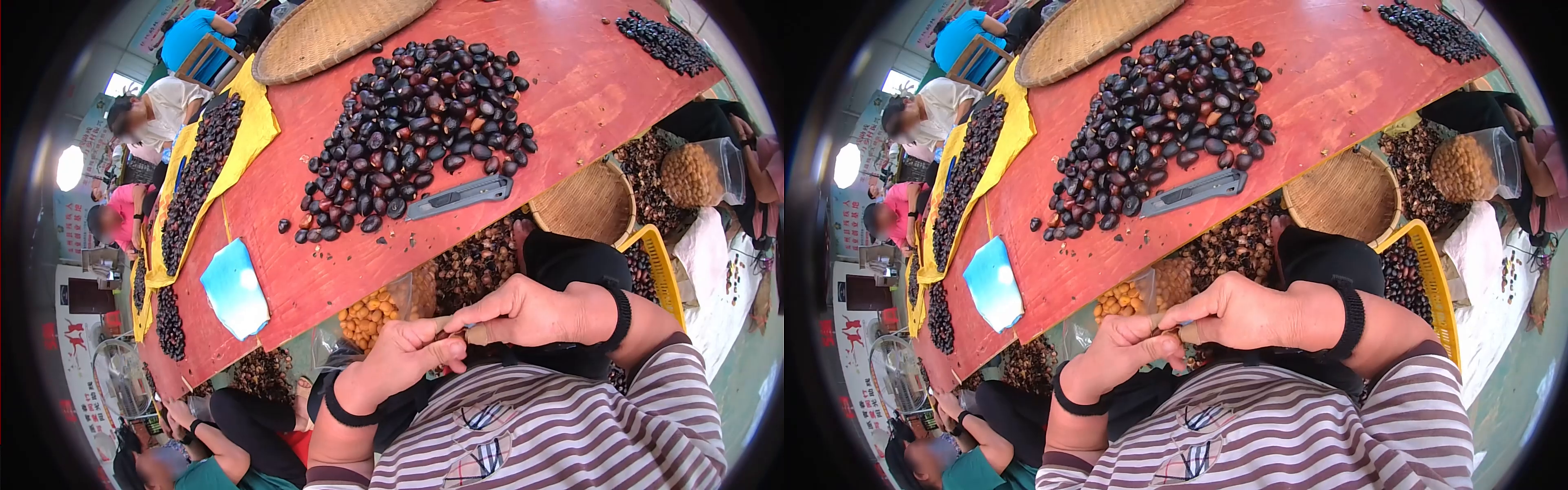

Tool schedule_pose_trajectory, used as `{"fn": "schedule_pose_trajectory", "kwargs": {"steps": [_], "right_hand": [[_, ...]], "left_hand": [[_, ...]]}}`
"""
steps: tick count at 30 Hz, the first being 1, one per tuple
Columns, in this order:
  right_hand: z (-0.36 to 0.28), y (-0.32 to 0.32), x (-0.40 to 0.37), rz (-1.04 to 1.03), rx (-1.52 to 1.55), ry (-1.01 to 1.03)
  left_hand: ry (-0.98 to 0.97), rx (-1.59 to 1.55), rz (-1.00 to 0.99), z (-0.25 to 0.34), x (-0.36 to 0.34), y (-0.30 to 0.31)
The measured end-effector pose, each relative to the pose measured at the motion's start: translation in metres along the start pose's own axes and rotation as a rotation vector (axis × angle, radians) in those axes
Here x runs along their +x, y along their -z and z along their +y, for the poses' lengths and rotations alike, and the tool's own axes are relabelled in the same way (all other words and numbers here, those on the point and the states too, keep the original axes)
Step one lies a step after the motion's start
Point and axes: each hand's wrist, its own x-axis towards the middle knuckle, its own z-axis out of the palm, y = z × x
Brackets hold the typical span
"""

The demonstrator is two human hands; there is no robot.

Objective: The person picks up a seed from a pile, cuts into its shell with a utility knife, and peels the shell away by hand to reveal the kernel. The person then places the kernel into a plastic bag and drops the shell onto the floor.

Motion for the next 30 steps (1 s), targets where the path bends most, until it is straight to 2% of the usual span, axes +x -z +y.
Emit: {"fn": "schedule_pose_trajectory", "kwargs": {"steps": [3, 5, 7, 8, 9, 11, 12, 14, 16, 17, 19, 22, 27, 30], "right_hand": [[-0.014, 0.003, -0.003, -0.091, -0.088, -0.065], [-0.008, 0.001, -0.004, -0.099, -0.015, 0.002], [-0.020, 0.004, 0.000, -0.126, -0.056, 0.023], [-0.032, 0.008, 0.002, -0.094, -0.121, -0.051], [-0.025, 0.010, 0.006, -0.023, -0.135, 0.035], [-0.017, 0.016, 0.009, 0.160, -0.147, 0.139], [0.006, 0.019, 0.014, 0.339, -0.193, 0.310], [0.012, 0.024, 0.008, 0.398, -0.549, 0.272], [0.012, 0.022, 0.004, 0.428, -0.563, 0.080], [0.016, 0.021, 0.004, 0.481, -0.441, 0.214], [0.019, 0.016, 0.005, 0.437, -0.152, 0.142], [0.005, 0.005, 0.001, 0.320, 0.218, -0.056], [0.003, -0.003, 0.004, 0.282, 0.160, -0.008], [0.013, -0.007, 0.006, 0.334, 0.169, 0.134]], "left_hand": [[0.090, -0.032, -0.091, 0.002, -0.001, 0.000], [0.149, -0.048, -0.156, 0.005, 0.000, -0.002], [0.257, -0.042, -0.336, -0.003, 0.008, -0.011], [0.313, -0.039, -0.425, -0.006, 0.011, -0.017], [0.282, -0.008, -0.450, -0.003, 0.016, -0.019], [0.112, -0.100, -0.191, -0.009, 0.022, -0.019], [0.028, -0.155, -0.057, -0.014, 0.023, -0.019], [-0.035, -0.263, 0.127, -0.017, 0.024, -0.012], [-0.120, -0.411, 0.214, -0.023, 0.027, -0.003], [-0.167, -0.414, 0.231, -0.023, 0.028, -0.001], [-0.263, -0.414, 0.252, -0.022, 0.031, -0.001], [-0.210, -0.386, 0.232, -0.025, 0.030, 0.004], [-0.224, -0.447, 0.239, -0.026, 0.032, 0.002], [-0.220, -0.454, 0.244, -0.028, 0.033, -0.001]]}}
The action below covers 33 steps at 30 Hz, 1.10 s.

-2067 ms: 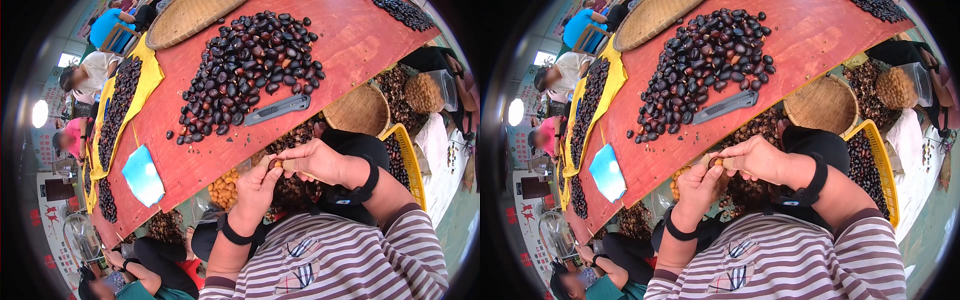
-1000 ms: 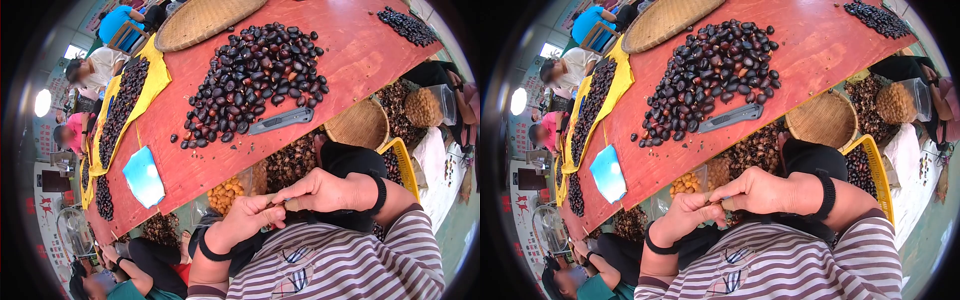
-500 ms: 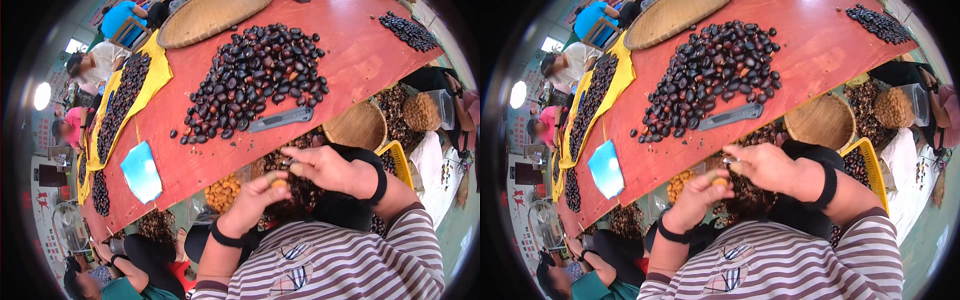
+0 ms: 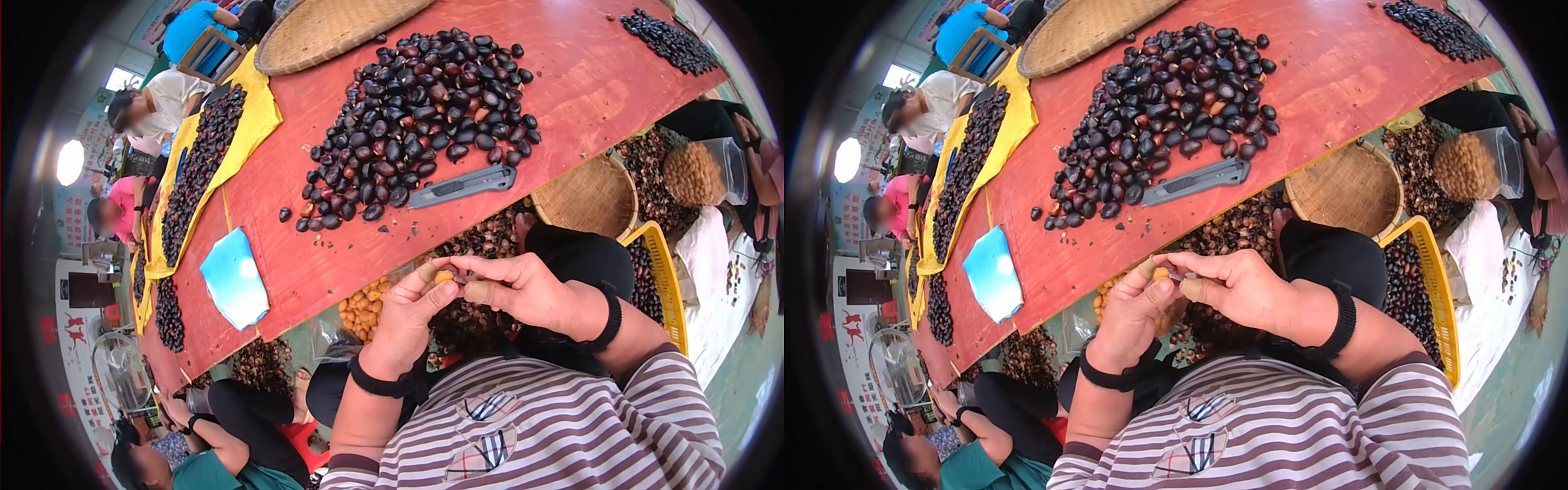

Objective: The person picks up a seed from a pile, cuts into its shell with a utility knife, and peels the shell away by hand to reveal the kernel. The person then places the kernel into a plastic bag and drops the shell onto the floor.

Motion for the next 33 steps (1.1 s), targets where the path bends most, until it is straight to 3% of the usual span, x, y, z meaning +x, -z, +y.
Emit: {"fn": "schedule_pose_trajectory", "kwargs": {"steps": [12, 18, 27, 33], "right_hand": [[0.022, -0.001, 0.005, 0.149, -0.385, 0.369], [0.019, -0.001, 0.008, 0.206, -0.549, 0.376], [0.010, 0.005, 0.010, 0.117, -0.706, 0.322], [0.012, 0.010, 0.013, 0.049, -0.431, 0.234]], "left_hand": [[-0.030, -0.013, 0.060, -0.013, 0.002, -0.005], [-0.066, 0.093, 0.096, -0.010, 0.003, -0.011], [-0.187, 0.279, 0.089, -0.010, 0.004, -0.009], [-0.220, 0.421, 0.096, -0.009, 0.003, -0.008]]}}
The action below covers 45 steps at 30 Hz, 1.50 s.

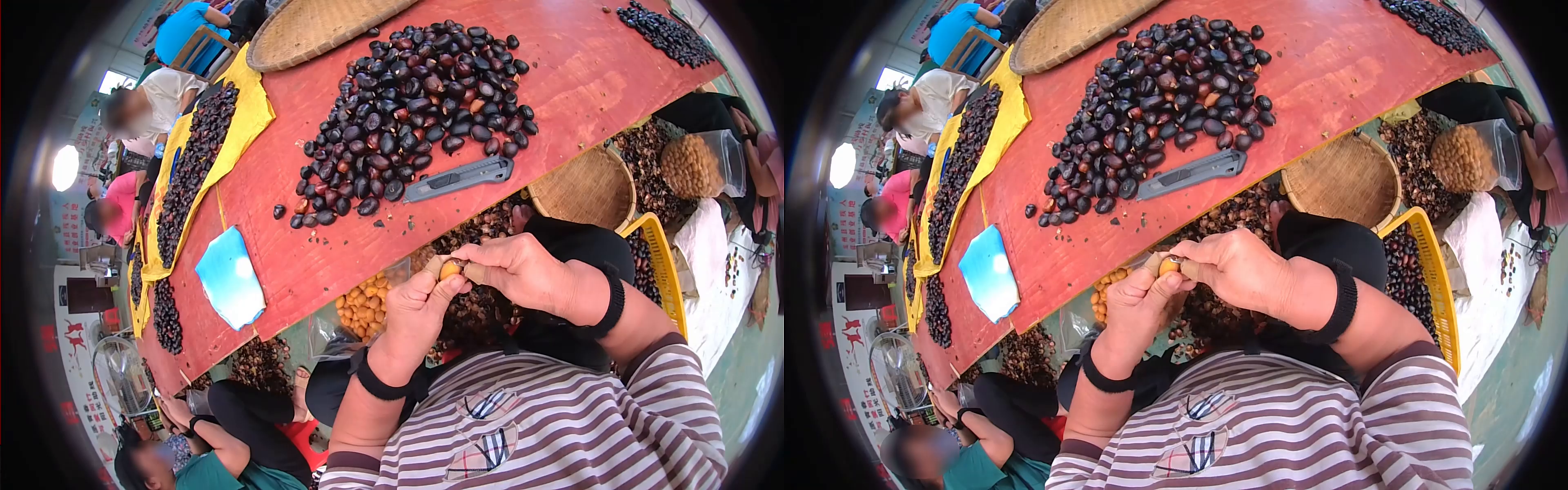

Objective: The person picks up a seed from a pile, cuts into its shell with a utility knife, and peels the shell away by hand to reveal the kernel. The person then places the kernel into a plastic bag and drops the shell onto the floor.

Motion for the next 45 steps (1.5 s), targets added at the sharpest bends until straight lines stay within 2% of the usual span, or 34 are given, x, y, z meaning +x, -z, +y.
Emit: {"fn": "schedule_pose_trajectory", "kwargs": {"steps": [3, 6, 9, 12, 13, 15, 16, 19, 20, 23, 27, 29, 35, 39, 42, 45], "right_hand": [[0.000, 0.004, 0.001, -0.046, -0.068, 0.005], [-0.018, 0.014, 0.007, -0.181, 0.218, -0.344], [-0.018, 0.019, 0.013, -0.274, 0.220, -0.530], [-0.020, 0.024, 0.020, -0.330, 0.252, -0.597], [-0.020, 0.024, 0.020, -0.325, 0.251, -0.594], [-0.017, 0.022, 0.020, -0.315, 0.245, -0.578], [-0.012, 0.020, 0.017, -0.297, 0.189, -0.477], [-0.005, 0.008, 0.004, -0.126, 0.117, -0.168], [0.004, 0.004, 0.000, -0.055, 0.049, -0.047], [-0.002, 0.004, -0.002, -0.062, -0.095, 0.000], [-0.012, 0.013, -0.005, -0.259, 0.142, -0.149], [-0.017, 0.017, -0.007, -0.352, 0.177, -0.306], [-0.036, 0.025, -0.002, -0.565, 0.248, -0.567], [-0.037, 0.024, 0.000, -0.693, 0.206, -0.479], [-0.038, 0.024, 0.003, -0.791, 0.178, -0.495], [-0.043, 0.025, 0.000, -0.739, 0.181, -0.448]], "left_hand": [[-0.036, 0.112, -0.009, 0.006, -0.001, 0.001], [-0.089, 0.239, -0.013, 0.004, -0.001, 0.006], [-0.107, 0.336, -0.022, 0.001, -0.001, 0.010], [-0.061, 0.438, -0.061, 0.003, 0.000, 0.014], [-0.043, 0.474, -0.079, 0.006, 0.002, 0.014], [0.030, 0.296, -0.117, 0.011, 0.002, 0.015], [0.065, 0.208, -0.134, 0.013, 0.002, 0.015], [0.330, -0.254, -0.068, 0.018, 0.003, 0.013], [0.379, -0.364, -0.115, 0.019, 0.002, 0.016], [0.470, -0.471, -0.143, 0.019, 0.001, 0.015], [0.458, -0.337, -0.302, 0.020, -0.003, 0.021], [0.466, -0.243, -0.341, 0.025, -0.005, 0.020], [0.547, -0.130, -0.437, 0.037, -0.011, 0.021], [0.598, -0.091, -0.507, 0.039, -0.013, 0.021], [0.634, -0.067, -0.573, 0.036, -0.013, 0.023], [0.657, -0.126, -0.553, 0.037, -0.012, 0.024]]}}
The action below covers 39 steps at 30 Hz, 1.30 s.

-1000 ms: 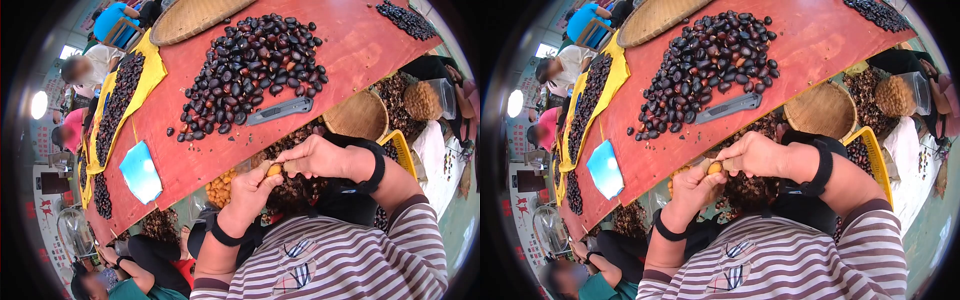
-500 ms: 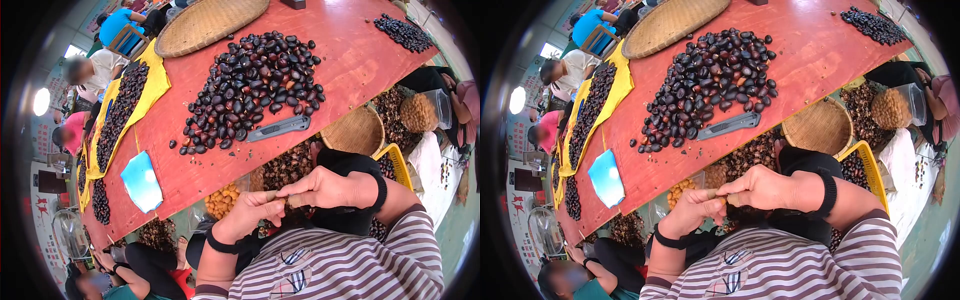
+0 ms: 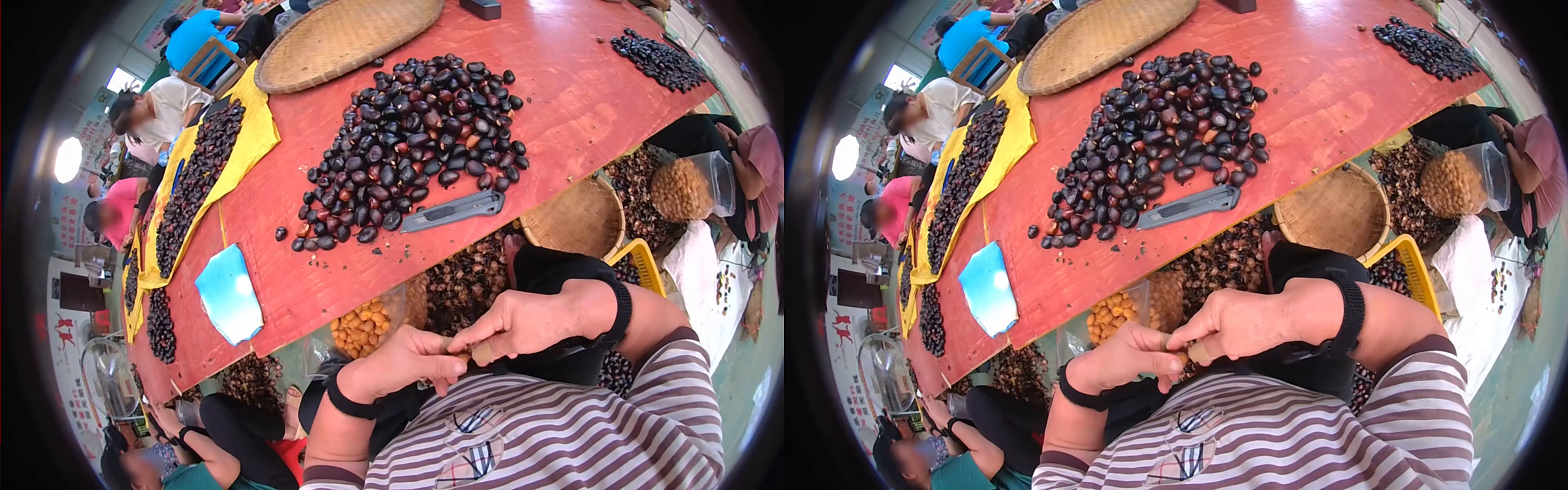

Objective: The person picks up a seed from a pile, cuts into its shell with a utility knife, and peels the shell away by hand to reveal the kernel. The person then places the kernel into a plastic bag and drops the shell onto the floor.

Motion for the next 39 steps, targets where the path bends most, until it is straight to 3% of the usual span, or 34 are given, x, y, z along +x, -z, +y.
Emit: {"fn": "schedule_pose_trajectory", "kwargs": {"steps": [3, 15, 24, 26, 28, 29, 32, 39], "right_hand": [[0.011, 0.001, -0.001, 0.059, -0.045, 0.160], [0.006, -0.006, 0.005, -0.016, -0.033, -0.073], [0.023, -0.004, 0.013, 0.020, 0.037, -0.116], [0.028, -0.003, 0.015, 0.139, 0.079, -0.086], [0.025, -0.002, 0.016, 0.281, 0.109, -0.047], [0.026, -0.005, 0.017, 0.342, 0.049, 0.063], [0.025, -0.014, 0.022, 0.444, 0.158, 0.131], [0.023, -0.003, 0.015, 0.209, 0.290, -0.053]], "left_hand": [[-0.070, -0.063, 0.005, 0.001, 0.000, -0.001], [0.054, 0.245, 0.018, -0.001, 0.009, -0.005], [0.093, 0.294, 0.096, -0.006, 0.021, -0.003], [-0.054, 0.125, 0.137, -0.015, 0.023, 0.006], [-0.163, -0.062, 0.304, -0.010, 0.017, -0.004], [-0.218, -0.101, 0.325, -0.015, 0.019, -0.005], [-0.351, -0.161, 0.377, -0.026, 0.024, -0.006], [-0.342, 0.065, 0.302, -0.020, 0.013, -0.011]]}}
